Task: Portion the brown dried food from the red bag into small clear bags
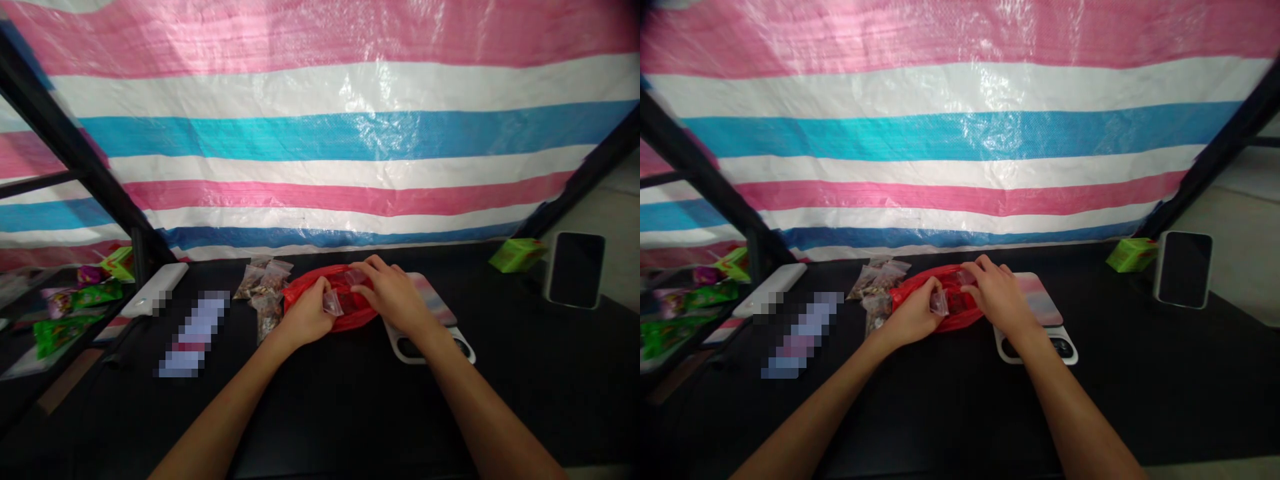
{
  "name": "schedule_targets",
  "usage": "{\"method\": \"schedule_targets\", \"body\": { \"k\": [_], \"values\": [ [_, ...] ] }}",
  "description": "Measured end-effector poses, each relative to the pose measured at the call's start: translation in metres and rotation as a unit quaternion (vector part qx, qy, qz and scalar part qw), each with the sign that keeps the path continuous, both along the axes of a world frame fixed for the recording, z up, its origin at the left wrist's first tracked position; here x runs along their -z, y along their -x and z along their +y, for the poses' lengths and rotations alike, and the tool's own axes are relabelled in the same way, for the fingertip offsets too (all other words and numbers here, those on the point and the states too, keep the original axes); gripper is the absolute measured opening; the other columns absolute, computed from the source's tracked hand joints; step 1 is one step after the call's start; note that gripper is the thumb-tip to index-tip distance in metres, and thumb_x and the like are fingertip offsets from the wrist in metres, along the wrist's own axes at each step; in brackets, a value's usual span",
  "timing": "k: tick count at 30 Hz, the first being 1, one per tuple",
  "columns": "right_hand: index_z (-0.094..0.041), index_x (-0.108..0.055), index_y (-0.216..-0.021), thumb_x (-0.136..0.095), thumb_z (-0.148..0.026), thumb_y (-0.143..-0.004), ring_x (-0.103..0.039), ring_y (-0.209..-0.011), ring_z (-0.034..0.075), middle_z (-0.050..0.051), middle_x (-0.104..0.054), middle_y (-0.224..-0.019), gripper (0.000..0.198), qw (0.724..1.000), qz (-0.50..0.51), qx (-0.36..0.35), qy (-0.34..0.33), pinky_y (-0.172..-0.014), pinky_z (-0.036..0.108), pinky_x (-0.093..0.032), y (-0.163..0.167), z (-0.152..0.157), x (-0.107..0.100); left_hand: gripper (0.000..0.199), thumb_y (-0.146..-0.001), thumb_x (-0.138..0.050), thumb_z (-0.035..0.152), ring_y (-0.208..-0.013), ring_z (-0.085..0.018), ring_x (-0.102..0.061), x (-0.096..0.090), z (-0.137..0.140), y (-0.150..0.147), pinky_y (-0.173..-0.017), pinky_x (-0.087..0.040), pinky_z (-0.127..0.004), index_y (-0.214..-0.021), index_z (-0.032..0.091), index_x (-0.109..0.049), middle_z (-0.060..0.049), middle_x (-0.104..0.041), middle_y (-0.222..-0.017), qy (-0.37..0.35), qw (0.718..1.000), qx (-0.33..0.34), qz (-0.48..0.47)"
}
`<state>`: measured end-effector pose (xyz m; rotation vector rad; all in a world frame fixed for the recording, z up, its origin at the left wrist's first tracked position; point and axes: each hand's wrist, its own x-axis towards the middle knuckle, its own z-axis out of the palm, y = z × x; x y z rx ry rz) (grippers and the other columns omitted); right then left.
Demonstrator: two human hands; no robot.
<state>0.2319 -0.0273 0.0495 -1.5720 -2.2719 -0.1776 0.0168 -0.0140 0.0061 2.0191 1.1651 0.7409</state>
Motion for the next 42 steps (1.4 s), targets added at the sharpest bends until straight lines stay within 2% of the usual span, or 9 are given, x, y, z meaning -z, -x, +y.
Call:
{"method": "schedule_targets", "body": {
  "k": [3,7,14,19,26,28,31,36,42],
  "values": [
    [-0.027,-0.063,-0.13,-0.068,-0.035,-0.096,-0.065,-0.099,0.025,0.007,-0.063,-0.122,0.035,0.999,0.043,-0.021,-0.023,-0.088,0.038,-0.046,0.002,-0.004,-0.003,0.028,-0.075,-0.06,0.006,-0.07,-0.015,-0.054,0.0,0.0,0.0,-0.06,-0.032,-0.028,-0.093,0.022,-0.046,0.003,-0.058,-0.081,0.002,1.0,-0.002,-0.005],
    [-0.025,-0.068,-0.125,-0.069,-0.024,-0.094,-0.065,-0.096,0.022,0.006,-0.064,-0.116,0.032,0.996,0.025,-0.075,0.045,-0.086,0.035,-0.046,0.007,-0.002,0.007,0.03,-0.074,-0.062,0.006,-0.07,-0.015,-0.052,0.0,0.001,-0.001,-0.06,-0.033,-0.027,-0.093,0.022,-0.045,0.003,-0.054,-0.081,0.006,1.0,0.004,-0.017],
    [-0.027,-0.068,-0.131,-0.069,-0.025,-0.093,-0.065,-0.095,0.02,0.006,-0.064,-0.116,0.037,0.993,0.037,-0.064,0.096,-0.086,0.032,-0.046,0.007,0.007,0.028,0.035,-0.069,-0.059,0.001,-0.069,-0.013,-0.049,0.01,0.009,0.003,-0.062,-0.034,-0.026,-0.093,0.022,-0.045,0.005,-0.053,-0.081,0.016,0.998,0.008,-0.058],
    [-0.028,-0.071,-0.126,-0.071,-0.03,-0.092,-0.065,-0.096,0.021,0.005,-0.066,-0.115,0.033,0.989,0.052,-0.065,0.119,-0.086,0.032,-0.045,0.005,0.006,0.027,0.036,-0.07,-0.067,0.009,-0.067,-0.012,-0.046,0.019,0.016,0.005,-0.06,-0.035,-0.025,-0.094,0.022,-0.044,0.005,-0.052,-0.08,0.024,0.995,0.008,-0.099],
    [-0.032,-0.07,-0.123,-0.069,-0.012,-0.087,-0.066,-0.101,0.018,0.001,-0.064,-0.126,0.041,0.971,0.109,-0.116,0.176,-0.092,0.029,-0.046,-0.003,0.0,0.017,0.03,-0.071,-0.06,0.004,-0.069,-0.013,-0.053,0.014,0.01,0.001,-0.062,-0.035,-0.026,-0.093,0.021,-0.047,0.004,-0.057,-0.079,0.008,0.998,-0.017,-0.055],
    [-0.033,-0.069,-0.123,-0.068,-0.011,-0.086,-0.067,-0.101,0.018,0.001,-0.064,-0.127,0.043,0.972,0.106,-0.119,0.174,-0.091,0.029,-0.047,-0.003,-0.001,0.015,0.032,-0.071,-0.059,0.003,-0.069,-0.014,-0.054,0.01,0.008,0.002,-0.061,-0.034,-0.026,-0.093,0.022,-0.047,0.004,-0.058,-0.079,0.002,0.999,-0.023,-0.045],
    [-0.029,-0.069,-0.12,-0.072,-0.018,-0.087,-0.068,-0.097,0.02,0.003,-0.065,-0.121,0.035,0.981,0.074,-0.088,0.157,-0.087,0.03,-0.047,0.0,-0.002,0.014,0.033,-0.069,-0.056,0.0,-0.066,-0.013,-0.052,0.006,0.007,0.001,-0.059,-0.031,-0.026,-0.093,0.022,-0.047,0.005,-0.056,-0.076,-0.01,0.999,-0.024,-0.044],
    [-0.025,-0.068,-0.112,-0.08,-0.035,-0.085,-0.068,-0.091,0.022,0.004,-0.068,-0.112,0.031,0.991,0.029,-0.048,0.123,-0.077,0.031,-0.044,0.006,-0.003,0.016,0.025,-0.074,-0.059,0.005,-0.067,-0.011,-0.045,0.001,0.006,-0.003,-0.061,-0.034,-0.024,-0.088,0.021,-0.046,0.006,-0.049,-0.076,0.002,0.993,-0.022,-0.115],
    [-0.022,-0.064,-0.109,-0.081,-0.043,-0.085,-0.069,-0.088,0.024,0.005,-0.074,-0.1,0.036,0.993,0.022,-0.04,0.107,-0.073,0.032,-0.041,0.013,-0.006,0.018,0.021,-0.071,-0.059,0.007,-0.068,-0.011,-0.046,-0.003,0.009,-0.006,-0.064,-0.038,-0.024,-0.084,0.02,-0.047,0.006,-0.049,-0.076,0.026,0.983,-0.084,-0.158]
  ]
}}
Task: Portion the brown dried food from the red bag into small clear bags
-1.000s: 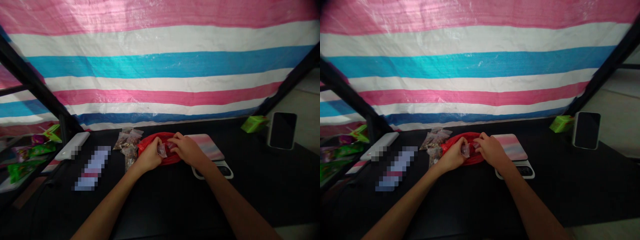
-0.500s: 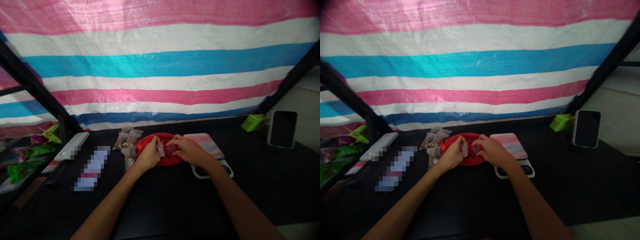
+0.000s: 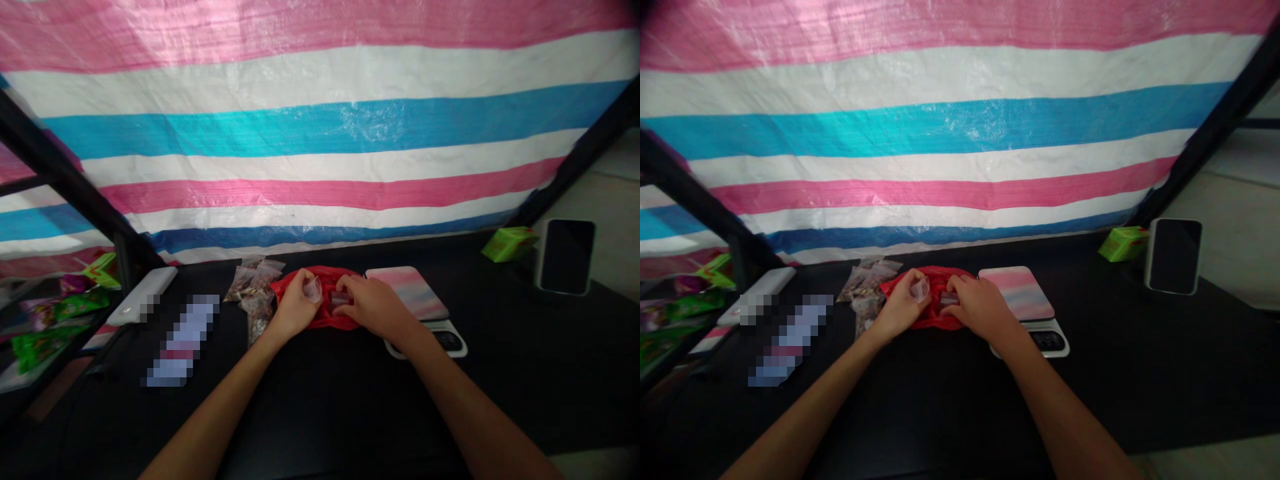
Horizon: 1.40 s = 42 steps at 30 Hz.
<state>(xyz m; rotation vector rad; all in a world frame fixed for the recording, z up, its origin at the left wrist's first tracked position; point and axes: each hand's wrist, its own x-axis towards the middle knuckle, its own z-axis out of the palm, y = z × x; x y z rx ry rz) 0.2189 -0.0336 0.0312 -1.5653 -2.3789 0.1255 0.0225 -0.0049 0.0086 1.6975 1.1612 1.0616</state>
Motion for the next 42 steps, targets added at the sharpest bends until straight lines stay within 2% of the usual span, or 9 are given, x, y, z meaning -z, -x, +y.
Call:
{"method": "schedule_targets", "body": {
  "k": [9,12,15,20,24,30,35,38,42],
  "values": [
    [-0.022,-0.059,-0.1,-0.076,-0.021,-0.087,-0.067,-0.09,0.021,0.004,-0.072,-0.106,0.021,0.998,0.058,-0.034,0.006,-0.073,0.03,-0.039,0.001,-0.004,-0.005,0.019,-0.072,-0.06,0.01,-0.066,-0.011,-0.046,0.0,0.001,0.002,-0.064,-0.038,-0.024,-0.083,0.02,-0.048,0.007,-0.049,-0.073,0.027,0.999,-0.042,-0.021],
    [-0.023,-0.059,-0.101,-0.073,-0.023,-0.088,-0.067,-0.085,0.02,0.002,-0.074,-0.101,0.019,0.995,0.091,-0.033,0.029,-0.071,0.029,-0.038,0.001,-0.005,-0.006,0.018,-0.074,-0.06,0.011,-0.066,-0.011,-0.047,0.0,0.002,0.004,-0.064,-0.038,-0.024,-0.083,0.021,-0.048,0.006,-0.049,-0.073,0.018,0.999,-0.033,-0.017],
    [-0.023,-0.06,-0.107,-0.072,-0.028,-0.09,-0.068,-0.086,0.021,0.003,-0.075,-0.1,0.022,0.991,0.131,0.001,0.025,-0.071,0.029,-0.04,-0.004,-0.003,-0.007,0.023,-0.071,-0.058,0.006,-0.066,-0.011,-0.046,0.002,0.002,0.006,-0.062,-0.035,-0.023,-0.084,0.021,-0.047,0.006,-0.05,-0.074,-0.037,0.999,-0.011,0.018],
    [-0.024,-0.061,-0.117,-0.065,-0.028,-0.094,-0.07,-0.092,0.021,0.004,-0.075,-0.105,0.023,0.965,0.26,0.032,0.006,-0.08,0.031,-0.048,-0.018,0.004,-0.015,0.026,-0.072,-0.057,0.003,-0.068,-0.011,-0.047,0.002,-0.004,0.004,-0.062,-0.034,-0.024,-0.089,0.022,-0.048,0.006,-0.052,-0.076,-0.086,0.993,0.044,0.074],
    [-0.024,-0.064,-0.118,-0.065,-0.024,-0.091,-0.068,-0.099,0.02,0.004,-0.072,-0.113,0.027,0.939,0.343,-0.024,-0.006,-0.091,0.034,-0.052,-0.012,0.002,-0.023,0.02,-0.078,-0.06,0.008,-0.071,-0.012,-0.051,0.002,-0.009,-0.002,-0.066,-0.038,-0.024,-0.092,0.021,-0.051,0.005,-0.056,-0.081,-0.08,0.994,0.052,0.06],
    [-0.031,-0.067,-0.128,-0.059,-0.01,-0.089,-0.063,-0.116,0.02,0.005,-0.065,-0.127,0.045,0.947,0.3,-0.114,-0.01,-0.105,0.037,-0.051,0.007,-0.006,-0.021,0.023,-0.081,-0.07,0.023,-0.083,-0.017,-0.061,0.0,-0.007,-0.007,-0.074,-0.046,-0.027,-0.098,0.019,-0.056,-0.001,-0.066,-0.092,-0.024,0.998,0.06,-0.003],
    [-0.034,-0.058,-0.143,-0.047,-0.007,-0.094,-0.056,-0.131,0.019,0.005,-0.057,-0.14,0.057,0.946,0.296,-0.133,-0.018,-0.114,0.039,-0.046,0.009,-0.007,-0.018,0.024,-0.081,-0.069,0.018,-0.091,-0.018,-0.064,-0.006,-0.007,-0.008,-0.081,-0.05,-0.03,-0.101,0.019,-0.057,-0.003,-0.069,-0.097,-0.022,0.997,0.065,-0.038],
    [-0.033,-0.057,-0.142,-0.047,-0.007,-0.095,-0.058,-0.129,0.019,0.005,-0.059,-0.139,0.054,0.94,0.313,-0.129,-0.035,-0.113,0.038,-0.046,0.008,-0.007,-0.02,0.019,-0.085,-0.068,0.024,-0.082,-0.016,-0.061,-0.007,-0.008,-0.009,-0.077,-0.048,-0.029,-0.099,0.018,-0.057,-0.001,-0.065,-0.091,-0.01,0.998,0.06,-0.033],
    [-0.028,-0.063,-0.13,-0.058,-0.018,-0.095,-0.063,-0.119,0.023,0.007,-0.066,-0.128,0.037,0.939,0.323,-0.09,-0.071,-0.107,0.04,-0.051,0.005,-0.006,-0.023,0.024,-0.088,-0.069,0.035,-0.08,-0.015,-0.058,-0.005,-0.008,-0.01,-0.075,-0.047,-0.028,-0.101,0.018,-0.057,0.0,-0.063,-0.09,0.01,0.997,0.056,-0.048]
  ]
}}
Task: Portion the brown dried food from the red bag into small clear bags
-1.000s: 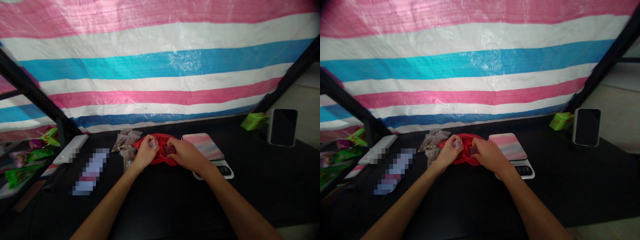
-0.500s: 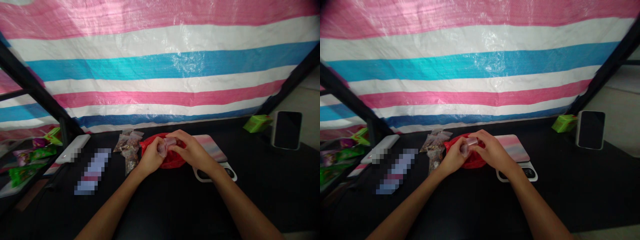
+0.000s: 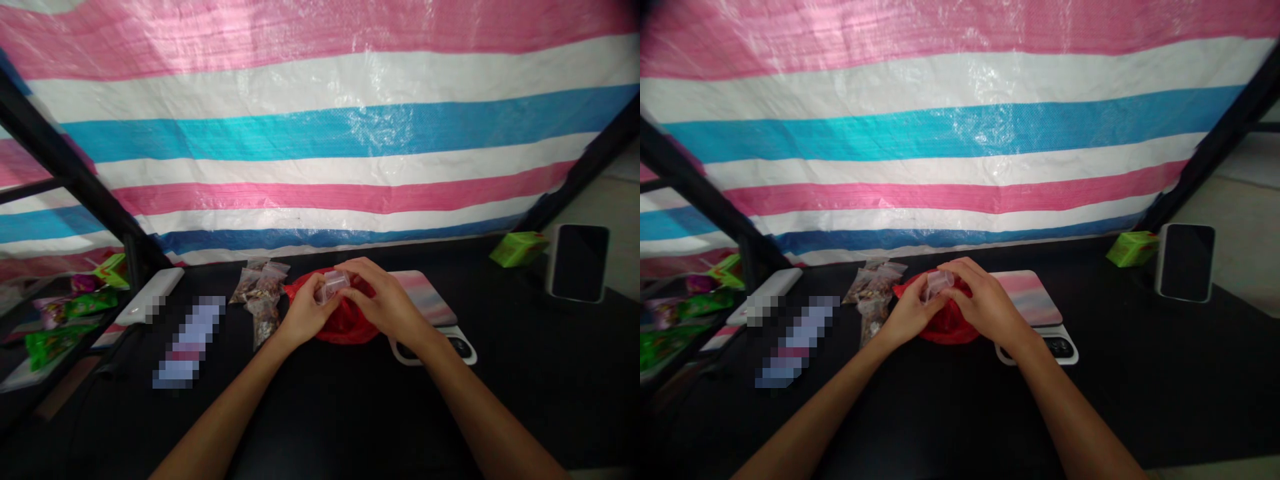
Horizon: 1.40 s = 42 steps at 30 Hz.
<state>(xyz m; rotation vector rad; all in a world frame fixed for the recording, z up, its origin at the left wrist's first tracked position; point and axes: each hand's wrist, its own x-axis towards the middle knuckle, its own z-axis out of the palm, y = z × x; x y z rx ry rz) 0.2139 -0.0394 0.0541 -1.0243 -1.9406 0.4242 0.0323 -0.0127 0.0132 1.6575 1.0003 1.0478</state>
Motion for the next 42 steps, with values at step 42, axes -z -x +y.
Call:
{"method": "schedule_targets", "body": {
  "k": [42],
  "values": [
    [-0.023,-0.072,-0.1,-0.059,-0.024,-0.086,-0.069,-0.093,0.026,0.008,-0.074,-0.103,0.019,0.916,-0.27,0.285,0.078,-0.081,0.036,-0.048,-0.114,0.024,0.019,0.018,-0.092,-0.068,0.04,-0.104,-0.024,-0.06,-0.017,-0.031,0.0,-0.103,-0.048,-0.045,-0.099,0.024,-0.073,-0.006,-0.063,-0.106,-0.232,0.915,0.135,0.302]
  ]
}}
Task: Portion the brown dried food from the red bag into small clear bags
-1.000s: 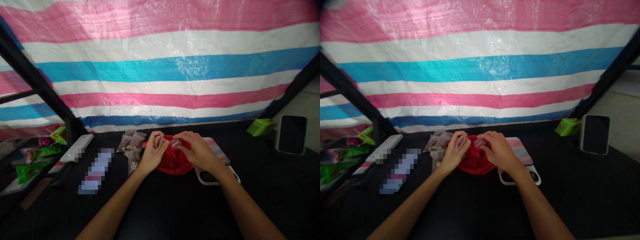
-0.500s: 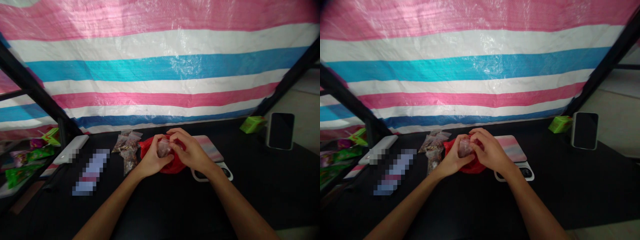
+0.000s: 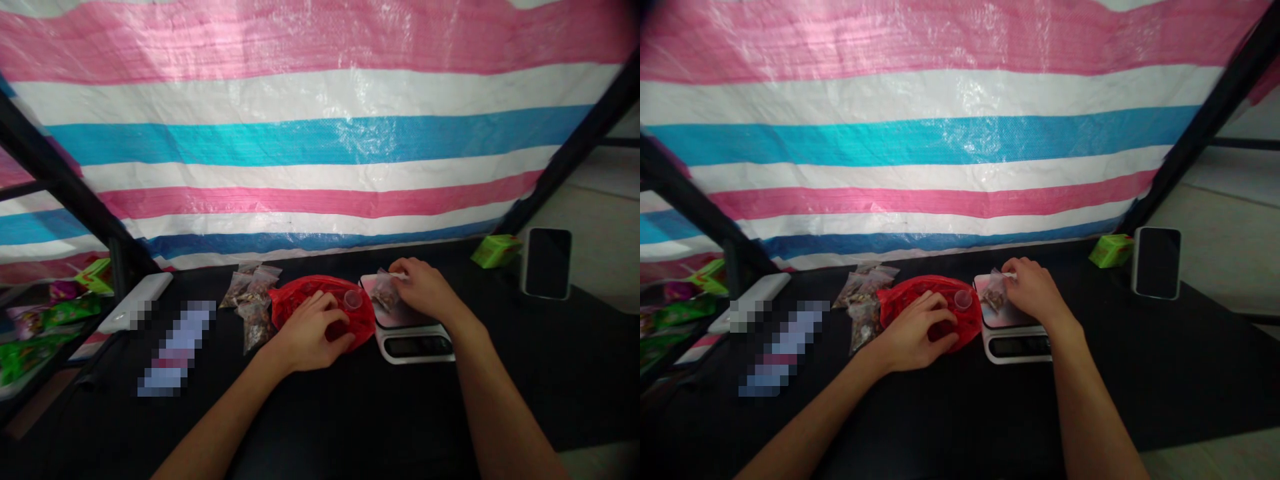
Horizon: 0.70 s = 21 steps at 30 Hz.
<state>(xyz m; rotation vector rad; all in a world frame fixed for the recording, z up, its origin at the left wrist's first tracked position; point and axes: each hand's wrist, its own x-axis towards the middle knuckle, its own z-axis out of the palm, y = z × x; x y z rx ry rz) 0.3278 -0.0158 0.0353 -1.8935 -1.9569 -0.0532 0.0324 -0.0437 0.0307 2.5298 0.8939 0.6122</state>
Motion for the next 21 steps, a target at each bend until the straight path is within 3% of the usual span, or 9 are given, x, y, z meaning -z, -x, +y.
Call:
{"method": "schedule_targets", "body": {
  "k": [4,7,10,14,18,21],
  "values": [
    [-0.023,-0.071,-0.112,-0.06,-0.026,-0.089,-0.066,-0.107,0.03,0.009,-0.072,-0.114,0.026,0.991,0.029,0.01,-0.128,-0.093,0.043,-0.049,0.006,0.003,-0.006,0.02,-0.101,-0.054,0.031,-0.104,-0.019,-0.062,0.002,0.002,-0.004,-0.1,-0.051,-0.036,-0.102,0.023,-0.072,-0.006,-0.064,-0.107,0.026,0.996,-0.005,-0.082],
    [-0.022,-0.073,-0.103,-0.056,-0.021,-0.091,-0.068,-0.103,0.028,0.008,-0.075,-0.106,0.021,0.978,0.063,0.001,-0.2,-0.095,0.042,-0.049,0.011,0.003,-0.014,0.023,-0.103,-0.048,0.026,-0.103,-0.019,-0.062,0.005,0.007,-0.004,-0.098,-0.051,-0.035,-0.098,0.021,-0.07,-0.007,-0.064,-0.106,0.005,0.992,-0.047,-0.116],
    [-0.022,-0.073,-0.094,-0.053,-0.018,-0.09,-0.069,-0.096,0.027,0.006,-0.076,-0.099,0.021,0.968,0.079,0.007,-0.239,-0.092,0.041,-0.051,0.017,0.0,-0.018,0.021,-0.102,-0.049,0.022,-0.103,-0.02,-0.062,0.009,0.011,-0.002,-0.098,-0.051,-0.037,-0.096,0.021,-0.069,-0.006,-0.065,-0.103,-0.034,0.995,-0.055,-0.08],
    [-0.022,-0.073,-0.091,-0.054,-0.017,-0.087,-0.068,-0.093,0.027,0.006,-0.076,-0.098,0.021,0.967,0.077,0.03,-0.243,-0.087,0.04,-0.051,0.021,-0.003,-0.018,0.019,-0.1,-0.051,0.021,-0.098,-0.022,-0.061,0.017,0.014,0.0,-0.095,-0.052,-0.04,-0.095,0.02,-0.069,-0.006,-0.066,-0.099,-0.05,0.998,-0.041,-0.005],
    [-0.022,-0.073,-0.091,-0.053,-0.016,-0.087,-0.067,-0.092,0.029,0.008,-0.075,-0.098,0.022,0.972,0.076,0.043,-0.218,-0.087,0.041,-0.051,0.019,-0.001,-0.016,0.02,-0.099,-0.048,0.018,-0.097,-0.022,-0.06,0.025,0.018,0.0,-0.099,-0.051,-0.044,-0.094,0.019,-0.068,-0.007,-0.064,-0.099,-0.052,0.996,-0.067,0.001],
    [-0.021,-0.073,-0.092,-0.052,-0.016,-0.088,-0.067,-0.094,0.029,0.009,-0.075,-0.099,0.021,0.974,0.109,0.018,-0.199,-0.09,0.043,-0.051,0.036,-0.002,-0.023,0.021,-0.098,-0.047,0.016,-0.098,-0.023,-0.059,0.029,0.019,-0.001,-0.096,-0.052,-0.044,-0.093,0.018,-0.067,-0.008,-0.062,-0.1,-0.054,0.994,-0.09,-0.004]
  ]
}}
